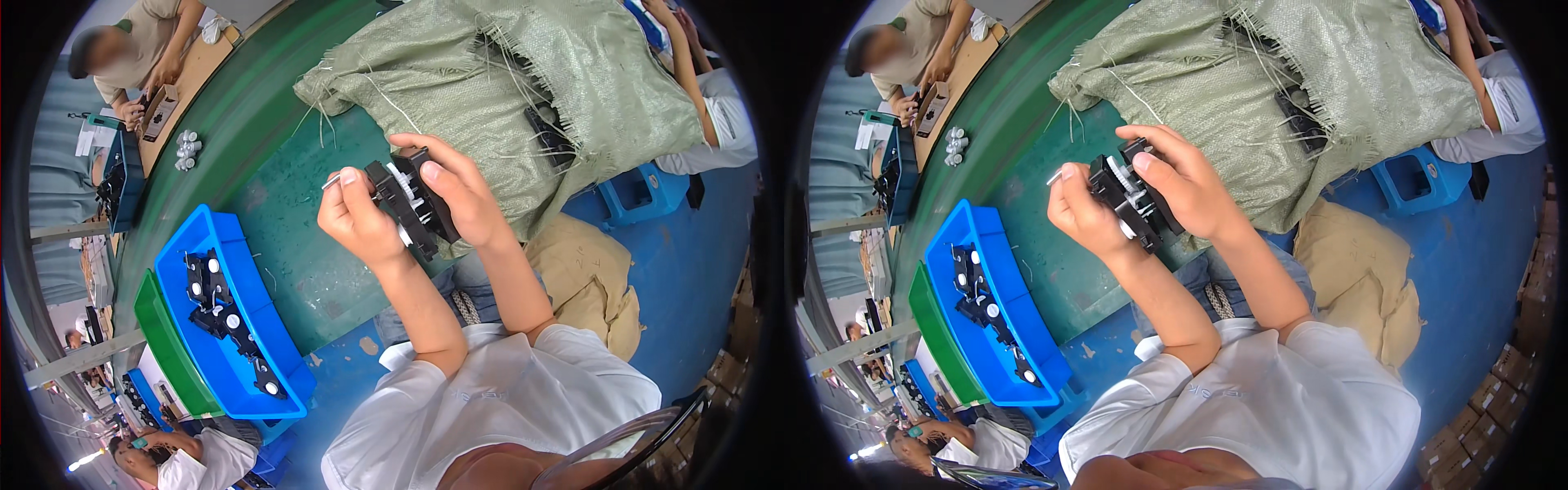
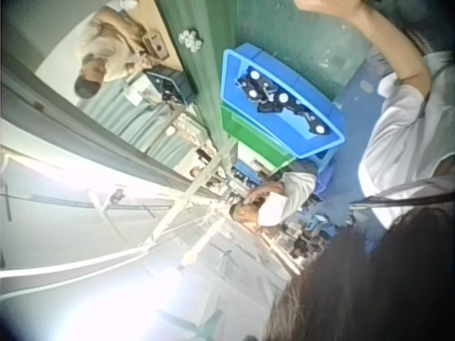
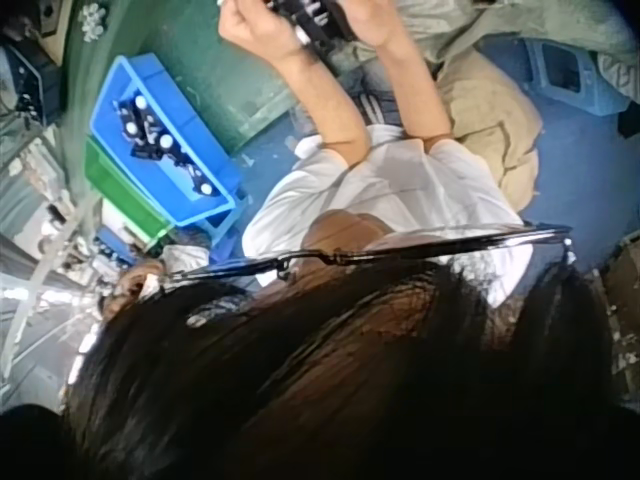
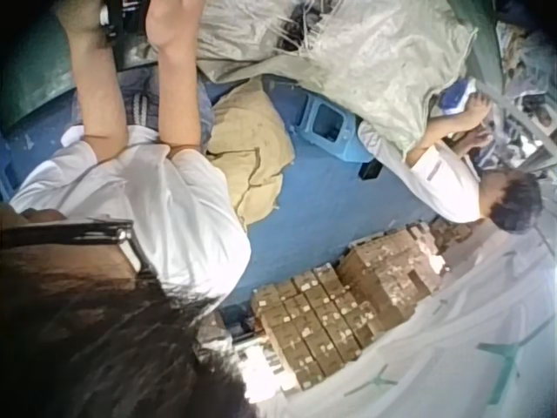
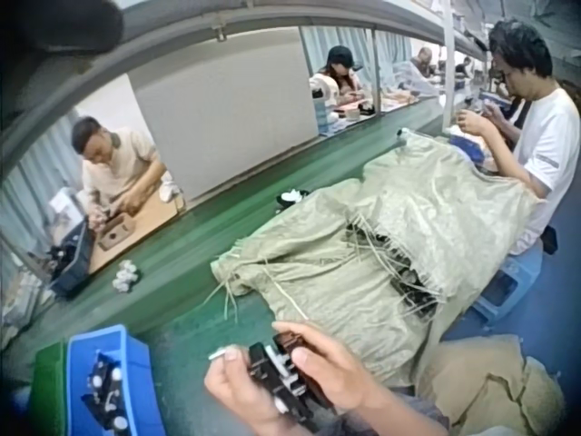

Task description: The person assembles mechanical components by fitting plastic casing covers onto gear units by hand, pressing them together, and placing the assembled parts into a tray.

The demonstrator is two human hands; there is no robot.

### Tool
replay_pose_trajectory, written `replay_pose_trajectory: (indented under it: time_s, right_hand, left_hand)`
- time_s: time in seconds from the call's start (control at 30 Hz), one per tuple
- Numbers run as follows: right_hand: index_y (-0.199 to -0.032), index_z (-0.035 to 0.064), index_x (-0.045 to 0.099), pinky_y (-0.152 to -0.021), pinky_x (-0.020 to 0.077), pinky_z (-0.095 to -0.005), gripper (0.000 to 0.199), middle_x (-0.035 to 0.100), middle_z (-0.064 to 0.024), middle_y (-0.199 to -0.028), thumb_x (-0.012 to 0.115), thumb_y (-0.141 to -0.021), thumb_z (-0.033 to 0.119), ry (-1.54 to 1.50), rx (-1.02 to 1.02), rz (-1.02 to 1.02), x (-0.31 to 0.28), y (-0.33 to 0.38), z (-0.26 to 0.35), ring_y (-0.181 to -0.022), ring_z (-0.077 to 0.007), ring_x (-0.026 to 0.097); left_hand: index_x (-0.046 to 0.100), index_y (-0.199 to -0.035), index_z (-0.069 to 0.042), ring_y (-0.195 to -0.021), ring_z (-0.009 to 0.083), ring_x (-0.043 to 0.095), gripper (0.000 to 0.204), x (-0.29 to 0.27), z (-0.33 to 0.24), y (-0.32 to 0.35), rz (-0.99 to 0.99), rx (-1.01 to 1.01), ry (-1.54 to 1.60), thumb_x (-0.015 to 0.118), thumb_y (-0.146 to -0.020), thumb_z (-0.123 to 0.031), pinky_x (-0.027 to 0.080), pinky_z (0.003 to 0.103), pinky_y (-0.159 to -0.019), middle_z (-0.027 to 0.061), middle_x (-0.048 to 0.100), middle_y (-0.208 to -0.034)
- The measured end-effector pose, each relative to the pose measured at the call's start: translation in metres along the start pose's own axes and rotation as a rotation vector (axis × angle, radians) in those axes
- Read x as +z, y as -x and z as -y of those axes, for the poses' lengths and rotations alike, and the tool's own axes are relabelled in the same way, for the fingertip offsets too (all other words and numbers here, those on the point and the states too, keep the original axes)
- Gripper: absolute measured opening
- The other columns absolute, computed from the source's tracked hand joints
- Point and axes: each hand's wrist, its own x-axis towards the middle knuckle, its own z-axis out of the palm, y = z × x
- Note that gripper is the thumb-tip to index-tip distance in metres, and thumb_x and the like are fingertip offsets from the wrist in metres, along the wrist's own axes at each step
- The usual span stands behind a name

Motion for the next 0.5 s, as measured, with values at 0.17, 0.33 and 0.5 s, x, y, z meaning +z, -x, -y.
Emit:
replay_pose_trajectory:
  time_s: [0.17,0.33,0.5]
  right_hand:
    - [-0.129,-0.0024,0.056,-0.090,0.0418,-0.0277,0.045,0.062,-0.0129,-0.113,0.048,-0.091,0.021,-0.012,0.068,-0.046,0.0018,0.0005,0.0034,-0.098,-0.0183,0.055]
    - [-0.125,-0.0013,0.058,-0.083,0.0418,-0.0250,0.038,0.057,-0.0099,-0.110,0.053,-0.091,0.015,0.027,-0.024,-0.055,0.0033,-0.0001,0.0059,-0.091,-0.0149,0.053]
    - [-0.130,-0.0007,0.056,-0.084,0.0419,-0.0260,0.046,0.061,-0.0111,-0.109,0.049,-0.089,0.018,0.097,0.051,0.005,0.0056,-0.0025,0.0065,-0.092,-0.0155,0.053]
  left_hand:
    - [0.052,-0.067,-0.003,-0.063,0.0104,0.040,0.031,0.0014,0.0002,0.0020,0.022,0.023,-0.091,0.052,-0.095,-0.015,0.036,0.024,-0.059,0.0022,0.050,-0.065]
    - [0.053,-0.070,-0.001,-0.064,0.0111,0.041,0.030,0.0040,0.0008,0.0016,0.018,0.014,-0.183,0.052,-0.096,-0.014,0.038,0.025,-0.060,0.0027,0.052,-0.068]
    - [0.055,-0.077,0.001,-0.065,0.0121,0.042,0.028,-0.0026,0.0045,0.0004,0.114,0.007,-0.134,0.050,-0.098,-0.016,0.039,0.027,-0.062,0.0040,0.054,-0.072]
